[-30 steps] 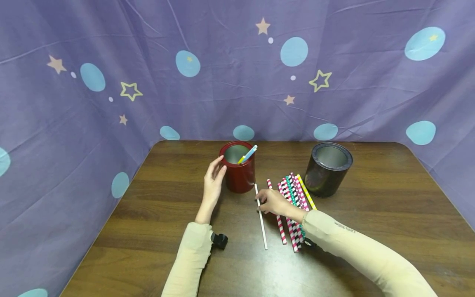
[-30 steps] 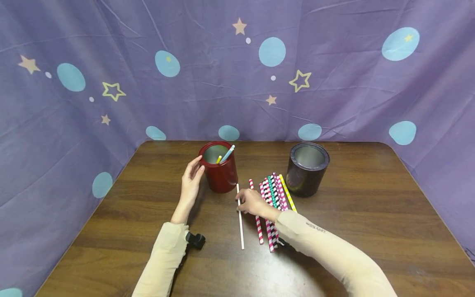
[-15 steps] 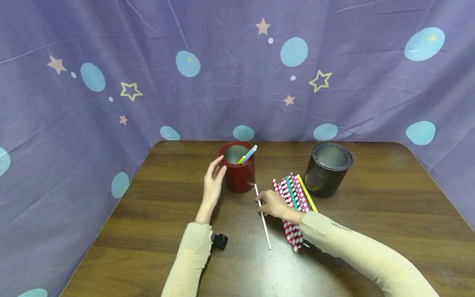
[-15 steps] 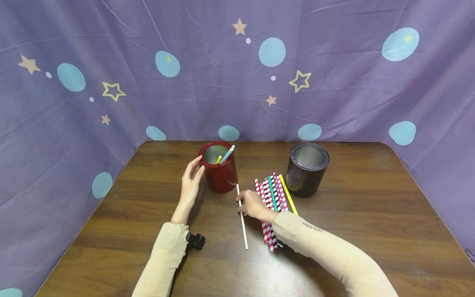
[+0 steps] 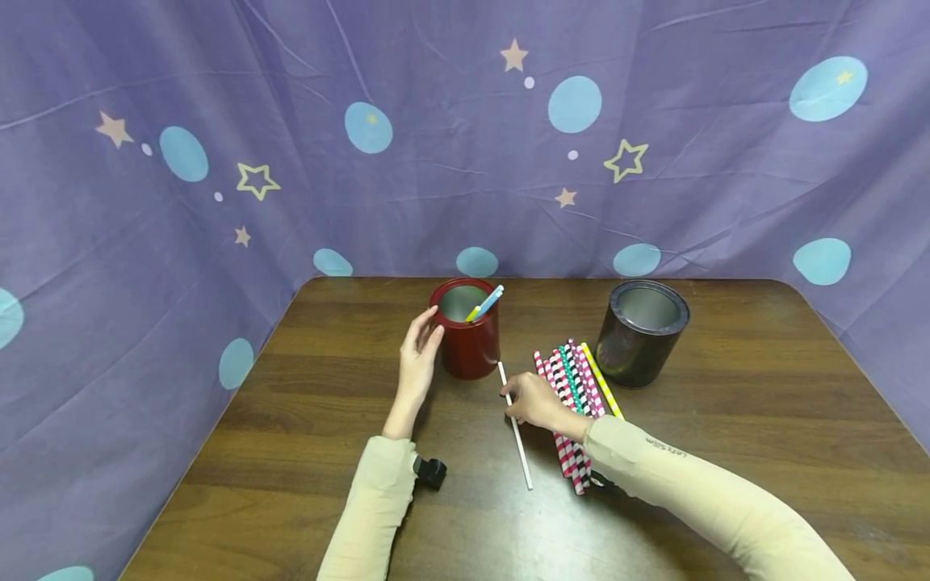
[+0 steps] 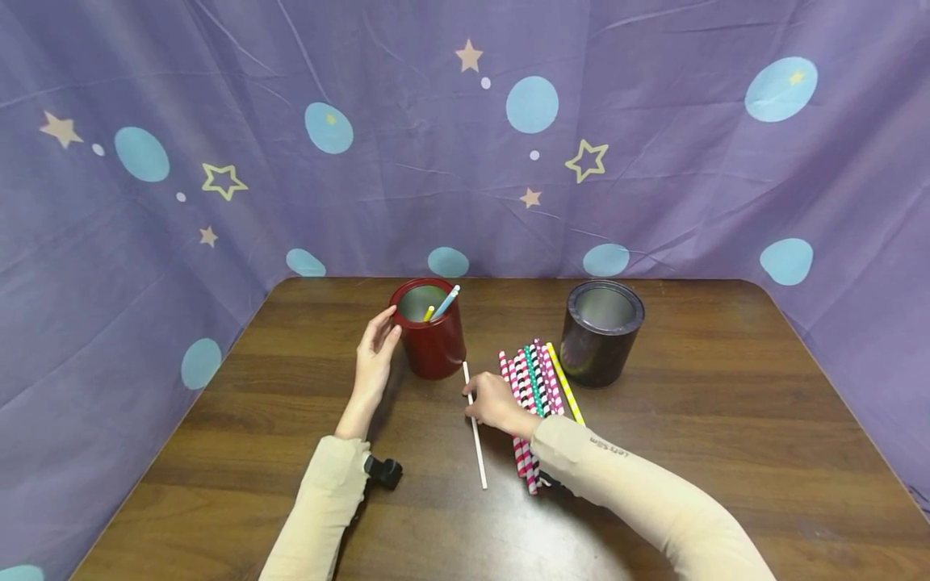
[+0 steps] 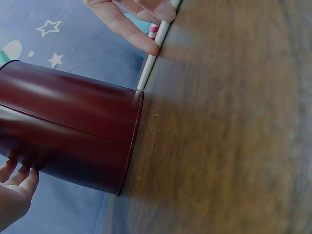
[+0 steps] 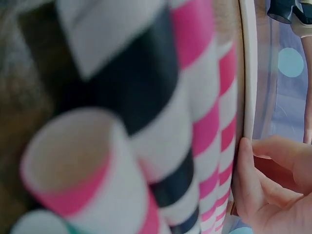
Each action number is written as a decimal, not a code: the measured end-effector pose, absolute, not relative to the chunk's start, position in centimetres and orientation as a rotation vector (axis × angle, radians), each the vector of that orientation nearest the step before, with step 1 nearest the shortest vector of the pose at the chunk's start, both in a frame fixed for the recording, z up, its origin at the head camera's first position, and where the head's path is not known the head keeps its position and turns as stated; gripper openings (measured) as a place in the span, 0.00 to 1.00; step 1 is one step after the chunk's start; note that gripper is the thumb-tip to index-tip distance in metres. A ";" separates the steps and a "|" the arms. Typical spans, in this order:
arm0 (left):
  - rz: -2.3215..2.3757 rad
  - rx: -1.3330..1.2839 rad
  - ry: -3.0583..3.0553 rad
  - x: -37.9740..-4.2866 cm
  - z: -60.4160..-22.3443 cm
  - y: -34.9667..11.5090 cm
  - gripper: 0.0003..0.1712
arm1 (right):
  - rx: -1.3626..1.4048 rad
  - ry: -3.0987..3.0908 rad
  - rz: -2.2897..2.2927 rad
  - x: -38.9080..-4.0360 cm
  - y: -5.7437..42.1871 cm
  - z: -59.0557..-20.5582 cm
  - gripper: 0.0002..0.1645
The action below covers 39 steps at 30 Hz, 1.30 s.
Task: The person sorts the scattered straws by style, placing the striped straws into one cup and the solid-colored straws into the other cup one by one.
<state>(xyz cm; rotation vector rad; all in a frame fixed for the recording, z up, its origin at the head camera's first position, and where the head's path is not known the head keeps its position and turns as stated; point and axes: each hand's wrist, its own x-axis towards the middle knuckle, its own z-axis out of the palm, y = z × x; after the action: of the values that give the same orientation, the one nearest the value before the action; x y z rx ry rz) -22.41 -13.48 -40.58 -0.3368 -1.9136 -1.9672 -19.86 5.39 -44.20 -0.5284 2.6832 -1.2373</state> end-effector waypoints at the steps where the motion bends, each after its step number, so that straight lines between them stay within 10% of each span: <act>1: -1.968 -0.336 -1.914 -22.4 -40.6 -13.5 0.20 | -0.526 2.698 -1.224 -19.8 5.4 -44.2 0.16; 39: -1.977 -0.333 -1.908 -22.5 -40.7 -13.6 0.20 | -0.210 2.551 -1.581 -19.8 6.0 -43.4 0.22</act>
<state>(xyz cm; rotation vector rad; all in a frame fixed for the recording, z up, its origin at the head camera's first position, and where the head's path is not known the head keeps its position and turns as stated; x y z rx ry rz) -22.48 -13.56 -40.69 -0.3326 -1.9080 -1.9772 -19.77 5.99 -43.36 -0.2097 2.5514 -1.5814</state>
